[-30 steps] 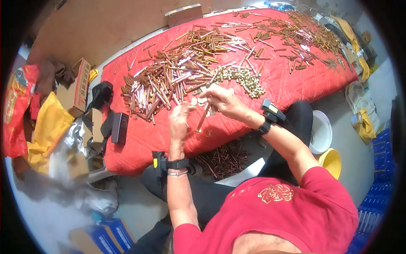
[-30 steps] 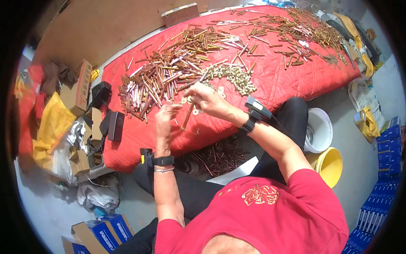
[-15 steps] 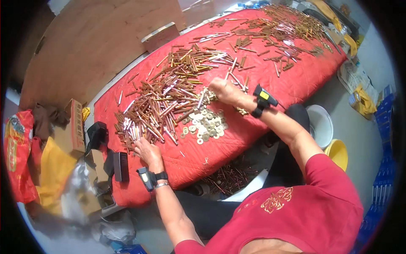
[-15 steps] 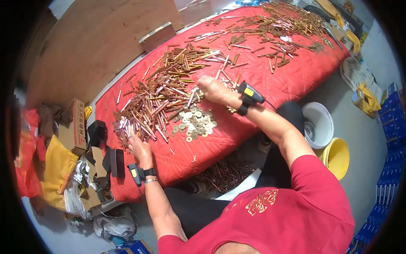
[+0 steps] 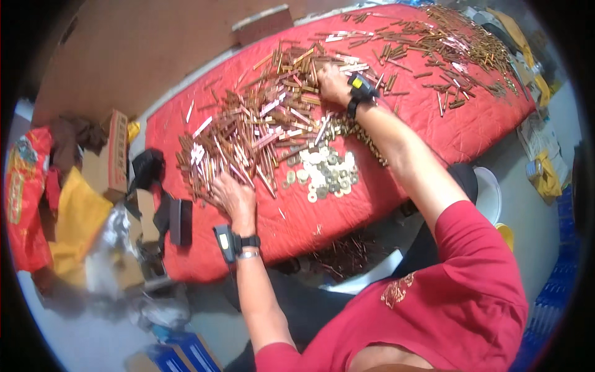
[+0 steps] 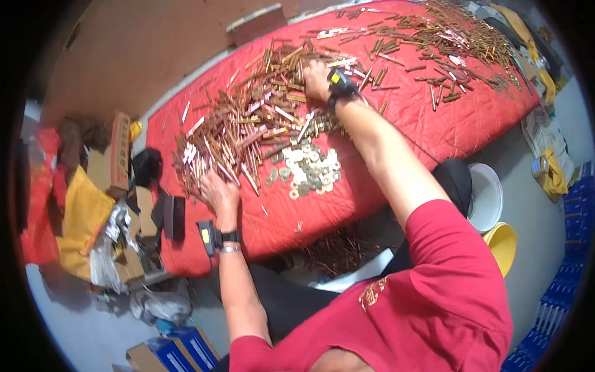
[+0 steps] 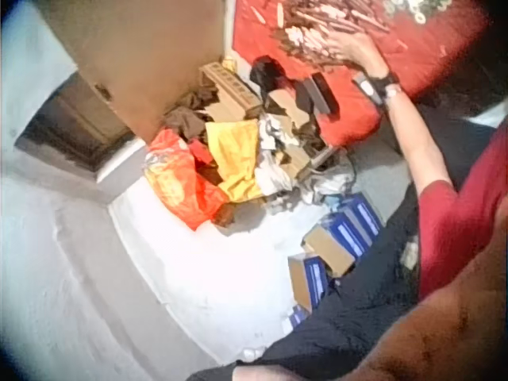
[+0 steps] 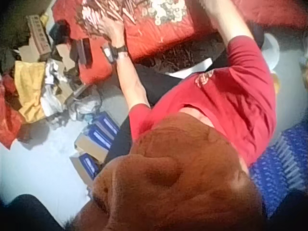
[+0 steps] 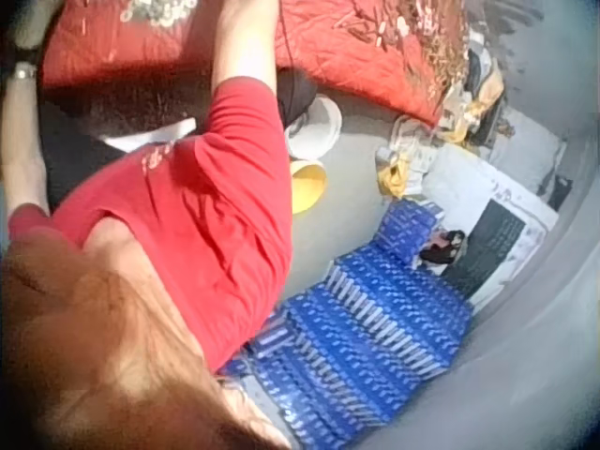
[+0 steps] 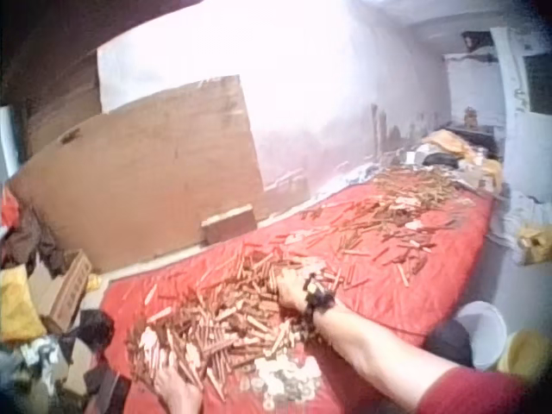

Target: Manually thread washers onto thin metal rods or tubes.

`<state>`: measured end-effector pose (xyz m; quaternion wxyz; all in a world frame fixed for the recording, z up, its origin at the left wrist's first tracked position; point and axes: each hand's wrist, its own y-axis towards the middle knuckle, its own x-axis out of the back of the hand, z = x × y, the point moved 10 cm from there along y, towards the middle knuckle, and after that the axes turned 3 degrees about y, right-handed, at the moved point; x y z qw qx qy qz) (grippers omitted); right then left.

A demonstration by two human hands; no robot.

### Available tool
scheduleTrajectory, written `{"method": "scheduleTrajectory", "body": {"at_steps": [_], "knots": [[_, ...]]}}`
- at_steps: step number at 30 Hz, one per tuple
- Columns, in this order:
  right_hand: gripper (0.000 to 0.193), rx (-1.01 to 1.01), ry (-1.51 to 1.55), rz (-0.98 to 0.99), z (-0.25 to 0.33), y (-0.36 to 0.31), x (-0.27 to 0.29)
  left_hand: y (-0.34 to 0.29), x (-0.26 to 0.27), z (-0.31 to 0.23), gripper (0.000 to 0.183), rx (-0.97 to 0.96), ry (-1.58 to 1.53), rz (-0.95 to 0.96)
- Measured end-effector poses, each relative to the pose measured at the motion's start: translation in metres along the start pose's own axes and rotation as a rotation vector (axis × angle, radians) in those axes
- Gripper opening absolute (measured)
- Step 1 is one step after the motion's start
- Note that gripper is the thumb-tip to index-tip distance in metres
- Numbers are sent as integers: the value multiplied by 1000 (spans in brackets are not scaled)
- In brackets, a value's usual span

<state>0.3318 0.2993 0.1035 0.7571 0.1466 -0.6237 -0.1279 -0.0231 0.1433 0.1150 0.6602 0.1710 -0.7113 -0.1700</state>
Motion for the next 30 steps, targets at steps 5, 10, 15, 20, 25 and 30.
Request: {"method": "scheduleTrajectory", "body": {"at_steps": [5,10,15,20,25,30], "knots": [[33,229,17,54,12,-11,4,1,5,10,29,-39,-173,-40],[39,280,-25,4,6,-31,4,-5,-2,1,37,30,-135,-76],[29,153,320,394,8,-40,3,-10,-5,28,29,156,-325,-26],[20,93,21,667,-61,-47,0,18,-32,29,25,114,-284,33],[25,253,339,491,0,-86,49,10,-56,77,14,475,-809,261],[33,129,920,672,103,-176,76,-13,-60,78,7,758,-1311,408]]}}
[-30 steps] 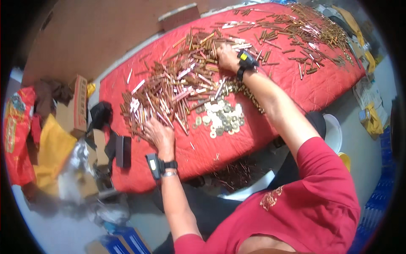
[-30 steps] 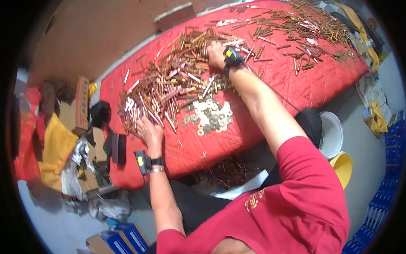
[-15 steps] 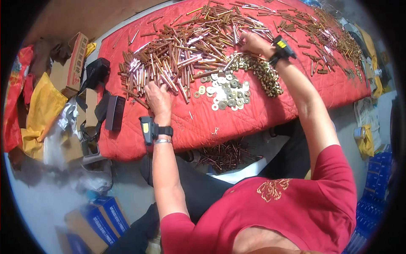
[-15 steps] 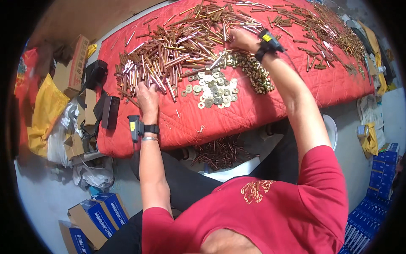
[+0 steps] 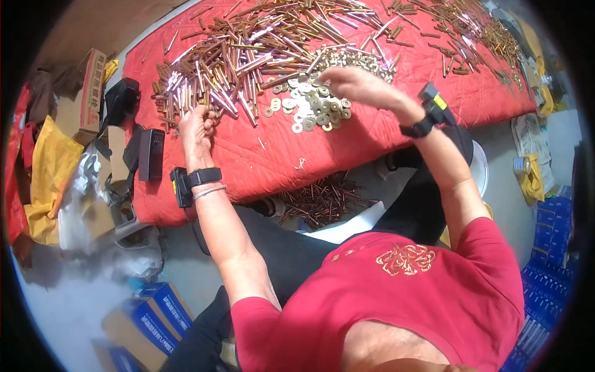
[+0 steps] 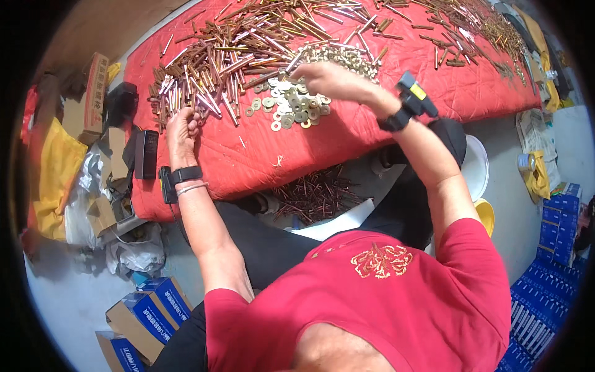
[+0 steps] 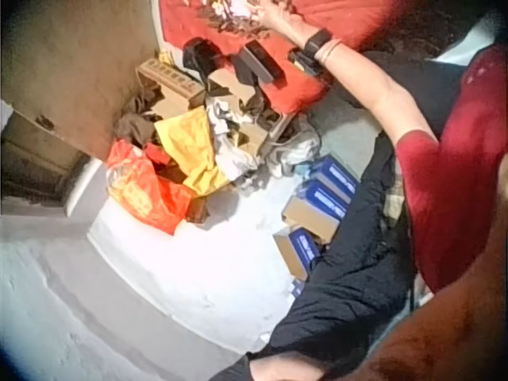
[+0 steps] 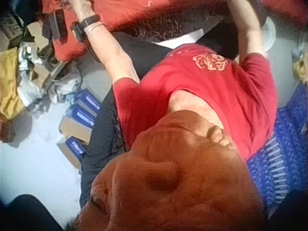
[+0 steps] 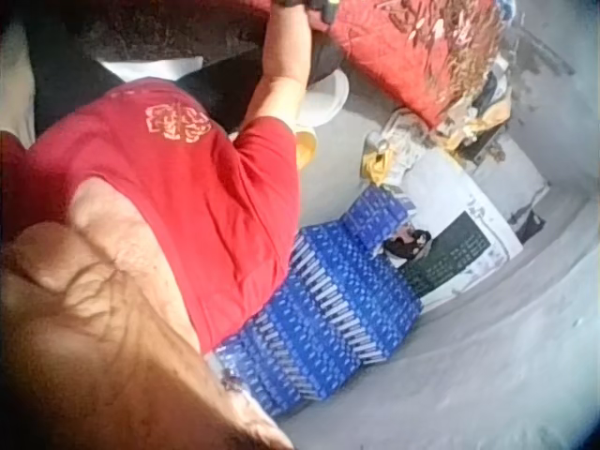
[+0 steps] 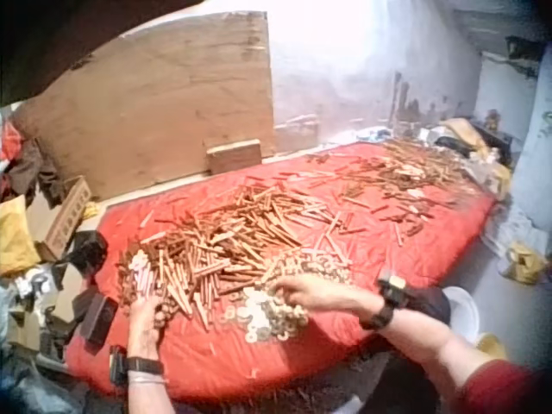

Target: Manually thread washers onto thin metal rods or tubes.

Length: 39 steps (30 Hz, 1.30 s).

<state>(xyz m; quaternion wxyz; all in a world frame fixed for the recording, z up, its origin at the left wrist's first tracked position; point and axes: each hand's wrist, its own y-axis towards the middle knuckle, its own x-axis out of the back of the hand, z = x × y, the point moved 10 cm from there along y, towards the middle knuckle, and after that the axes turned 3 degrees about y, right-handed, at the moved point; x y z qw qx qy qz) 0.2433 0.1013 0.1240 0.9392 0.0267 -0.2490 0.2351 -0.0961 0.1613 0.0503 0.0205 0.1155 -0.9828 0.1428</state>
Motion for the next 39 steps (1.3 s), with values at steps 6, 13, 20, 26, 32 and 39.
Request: {"method": "scheduleTrajectory", "body": {"at_steps": [6,13,20,26,32,39], "knots": [[24,90,-176,-71,14,-18,-59,-44,-44,9,9,372,-769,347],[25,429,265,-344,64,-9,-43,-82,-70,-14,15,144,-796,407],[30,571,-369,-412,103,3,-72,-81,-58,-5,13,73,-734,341],[9,275,659,-140,51,52,-85,-89,-57,-20,14,-75,-655,364],[15,381,241,-199,50,35,-106,-87,-50,-17,20,-73,-683,313],[10,117,13,-448,17,29,-49,-83,-53,-1,15,-3,-587,232]]}}
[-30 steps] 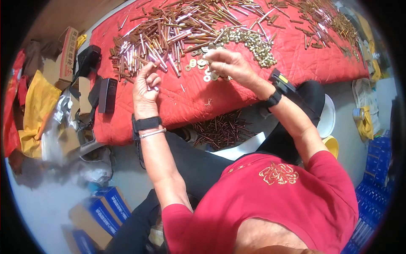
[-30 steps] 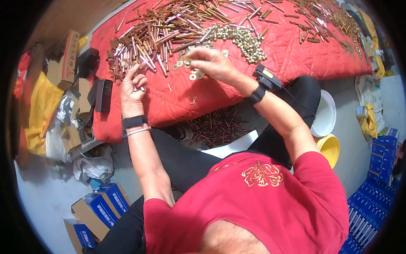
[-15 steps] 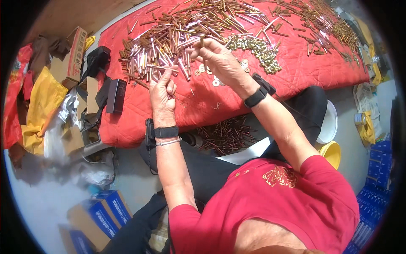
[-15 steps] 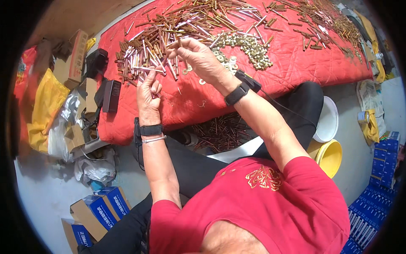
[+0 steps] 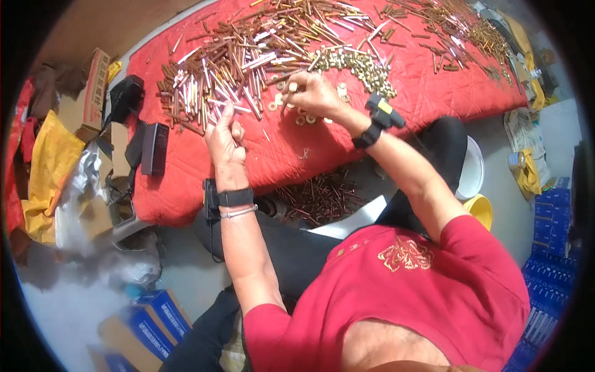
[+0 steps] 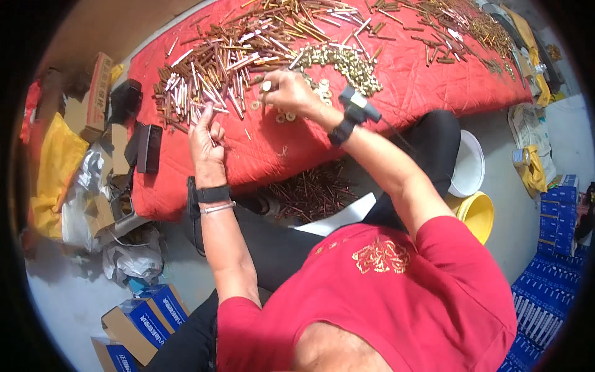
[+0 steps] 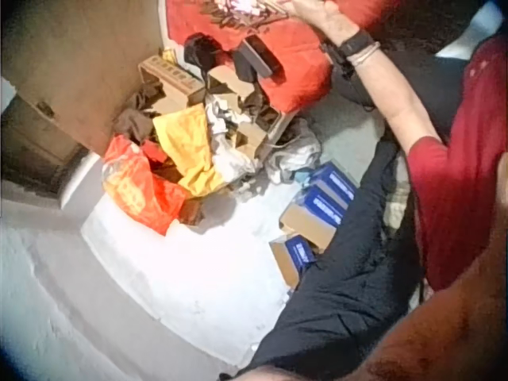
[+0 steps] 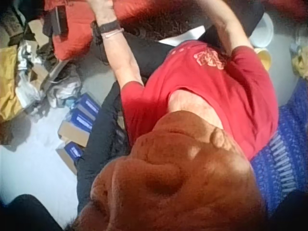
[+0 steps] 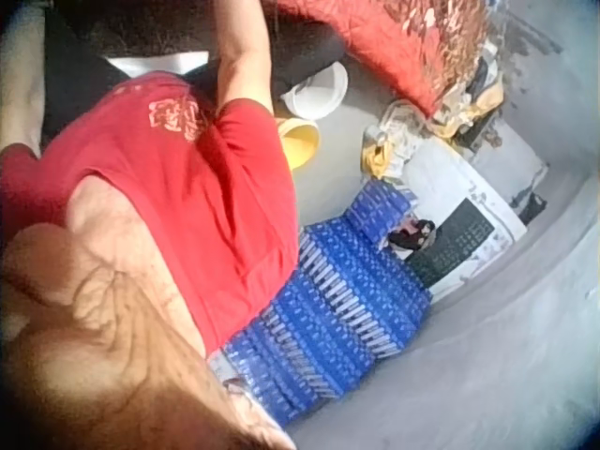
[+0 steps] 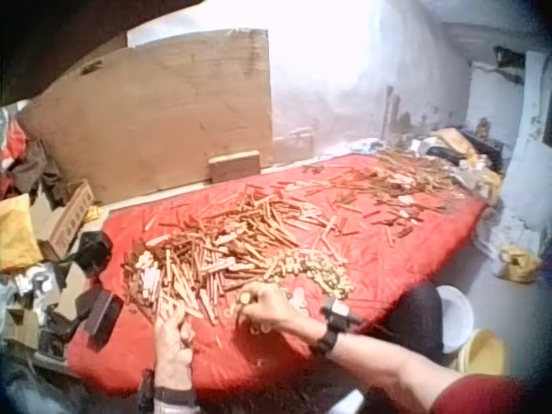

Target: Manually thread washers onto thin metal rods or tubes.

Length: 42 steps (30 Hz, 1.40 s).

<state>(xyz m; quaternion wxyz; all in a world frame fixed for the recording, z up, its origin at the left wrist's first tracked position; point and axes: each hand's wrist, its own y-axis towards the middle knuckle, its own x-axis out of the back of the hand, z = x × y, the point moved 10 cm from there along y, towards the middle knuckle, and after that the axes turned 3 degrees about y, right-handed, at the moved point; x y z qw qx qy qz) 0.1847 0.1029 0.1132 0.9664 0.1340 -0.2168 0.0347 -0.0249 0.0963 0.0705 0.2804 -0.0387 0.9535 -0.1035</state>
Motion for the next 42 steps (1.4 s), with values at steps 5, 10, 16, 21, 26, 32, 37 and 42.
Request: {"method": "scheduleTrajectory", "body": {"at_steps": [5,10,16,21,26,32,37,42], "knots": [[11,78,-471,378,30,-2,-16,-5,-5,8,15,20,-6,-18],[16,209,-786,581,24,-9,-55,6,-5,25,16,70,-54,16],[17,238,-533,342,23,-15,-9,-5,-6,25,15,90,-21,-18],[16,184,-516,380,14,-38,-4,2,-6,29,9,109,-30,17],[11,109,-417,514,5,-39,-9,-1,-16,34,13,107,-14,36],[13,184,-952,743,21,-12,-63,-3,-17,25,13,97,-38,55],[14,95,-1070,802,40,-16,-72,-5,-12,32,14,90,-132,88],[12,246,-845,613,24,-47,-40,-11,-22,27,14,38,-142,97]]}}
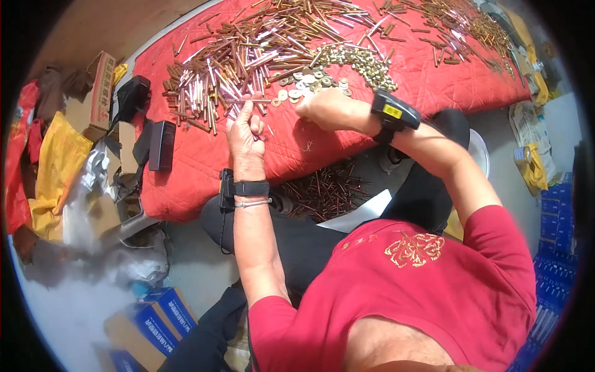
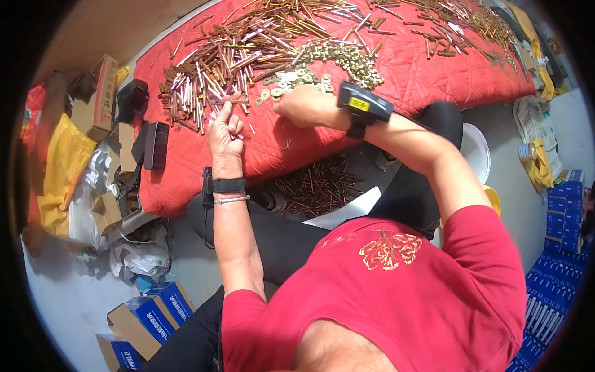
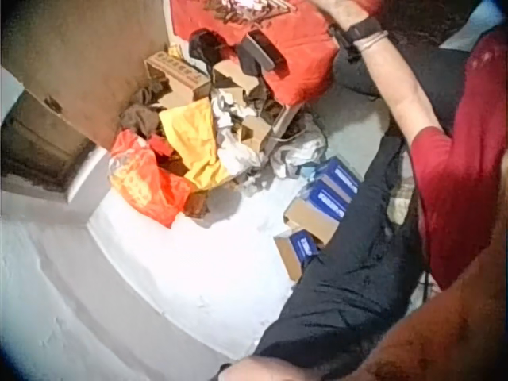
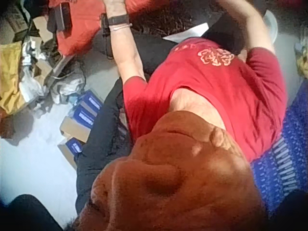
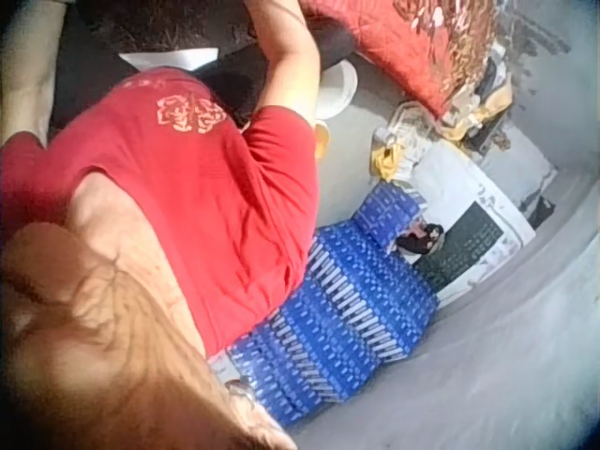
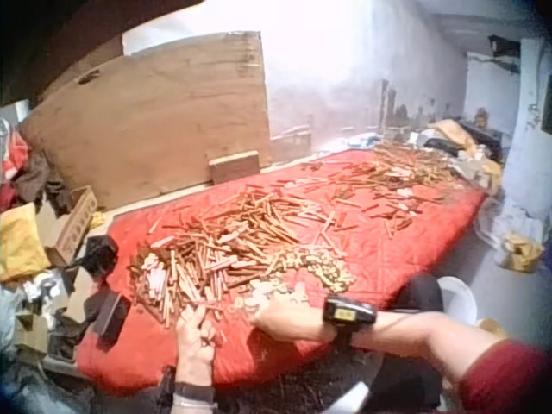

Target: Manually thread washers onto thin metal rods or tubes.

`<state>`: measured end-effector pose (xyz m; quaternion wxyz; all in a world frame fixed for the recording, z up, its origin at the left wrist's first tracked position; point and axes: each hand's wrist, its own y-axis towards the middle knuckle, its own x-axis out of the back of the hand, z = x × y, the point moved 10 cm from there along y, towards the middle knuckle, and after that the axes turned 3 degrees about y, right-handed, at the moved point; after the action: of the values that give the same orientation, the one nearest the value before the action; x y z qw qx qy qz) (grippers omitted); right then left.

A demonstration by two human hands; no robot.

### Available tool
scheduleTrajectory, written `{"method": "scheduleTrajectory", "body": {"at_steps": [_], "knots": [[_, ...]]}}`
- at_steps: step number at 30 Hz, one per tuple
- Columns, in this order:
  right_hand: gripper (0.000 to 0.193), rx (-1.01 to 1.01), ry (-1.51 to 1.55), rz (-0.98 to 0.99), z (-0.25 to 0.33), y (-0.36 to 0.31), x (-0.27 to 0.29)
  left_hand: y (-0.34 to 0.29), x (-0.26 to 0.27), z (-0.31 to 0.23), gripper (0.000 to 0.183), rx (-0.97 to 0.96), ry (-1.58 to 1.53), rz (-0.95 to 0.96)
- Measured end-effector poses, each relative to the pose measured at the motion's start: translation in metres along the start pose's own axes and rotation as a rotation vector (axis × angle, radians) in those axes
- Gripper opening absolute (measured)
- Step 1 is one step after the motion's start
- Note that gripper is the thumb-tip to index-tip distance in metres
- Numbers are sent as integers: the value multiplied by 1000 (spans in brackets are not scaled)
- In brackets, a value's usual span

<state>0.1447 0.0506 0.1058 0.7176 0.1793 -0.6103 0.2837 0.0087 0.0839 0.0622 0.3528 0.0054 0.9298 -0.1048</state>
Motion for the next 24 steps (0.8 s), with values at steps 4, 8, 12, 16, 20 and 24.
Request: {"method": "scheduleTrajectory", "body": {"at_steps": [4,8,12,16,20,24], "knots": [[13,-103,694,-384,-32,-20,22,5,-4,3,14,15,-45,-24],[15,-119,979,-586,-24,-20,48,3,-5,6,17,25,-70,-6],[15,-33,887,-671,-19,-17,54,2,-11,10,18,30,-89,2],[16,-55,940,-598,-18,-15,48,-9,-20,12,16,122,-129,68],[15,-87,1069,-584,-15,-15,51,-1,-12,9,15,10,-92,-2],[15,-63,998,-669,-21,-16,54,-2,-13,7,14,5,-89,-14]]}}
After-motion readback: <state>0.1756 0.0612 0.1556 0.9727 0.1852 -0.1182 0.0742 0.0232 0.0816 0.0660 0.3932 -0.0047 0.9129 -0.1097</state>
